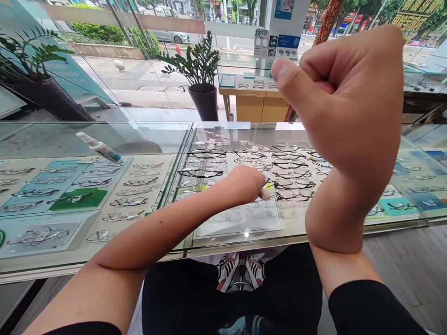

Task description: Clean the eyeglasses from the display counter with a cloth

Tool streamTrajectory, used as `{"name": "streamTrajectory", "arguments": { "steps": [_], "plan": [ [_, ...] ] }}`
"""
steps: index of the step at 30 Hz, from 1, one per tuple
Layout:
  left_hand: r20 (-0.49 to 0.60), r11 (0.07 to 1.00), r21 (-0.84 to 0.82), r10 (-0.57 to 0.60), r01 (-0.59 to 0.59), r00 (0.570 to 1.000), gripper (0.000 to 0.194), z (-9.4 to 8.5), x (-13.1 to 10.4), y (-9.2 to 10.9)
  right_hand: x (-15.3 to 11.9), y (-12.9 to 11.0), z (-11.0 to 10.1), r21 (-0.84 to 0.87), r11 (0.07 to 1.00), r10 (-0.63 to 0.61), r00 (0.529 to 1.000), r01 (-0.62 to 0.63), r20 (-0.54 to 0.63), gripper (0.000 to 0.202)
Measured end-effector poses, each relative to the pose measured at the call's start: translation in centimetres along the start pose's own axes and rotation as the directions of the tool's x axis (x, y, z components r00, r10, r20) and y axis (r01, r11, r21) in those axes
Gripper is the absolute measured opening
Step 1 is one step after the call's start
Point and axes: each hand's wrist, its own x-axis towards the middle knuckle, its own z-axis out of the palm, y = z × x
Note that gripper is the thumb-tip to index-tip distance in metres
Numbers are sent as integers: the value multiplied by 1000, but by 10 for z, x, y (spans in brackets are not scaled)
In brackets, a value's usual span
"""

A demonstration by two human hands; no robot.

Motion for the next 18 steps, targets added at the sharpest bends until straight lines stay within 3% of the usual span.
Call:
{"name": "streamTrajectory", "arguments": {
  "steps": [8, 14, 18],
  "plan": [
    [21, 1000, 4, 20, -20, 1000, 20, 0, 0, -1, -1, -1, -1, -7, 1000, 10, 999, -10, 31, 60],
    [46, 1000, 5, 3, -4, 999, 15, -5, -6, -1, -2, -1, -1, 62, 997, 40, 998, -43, 56, 27],
    [51, 1000, -16, 16, -15, 999, 11, -4, -6, -2, -4, 0, -2, 90, 996, 3, 998, -9, 60, 29]
  ]
}}
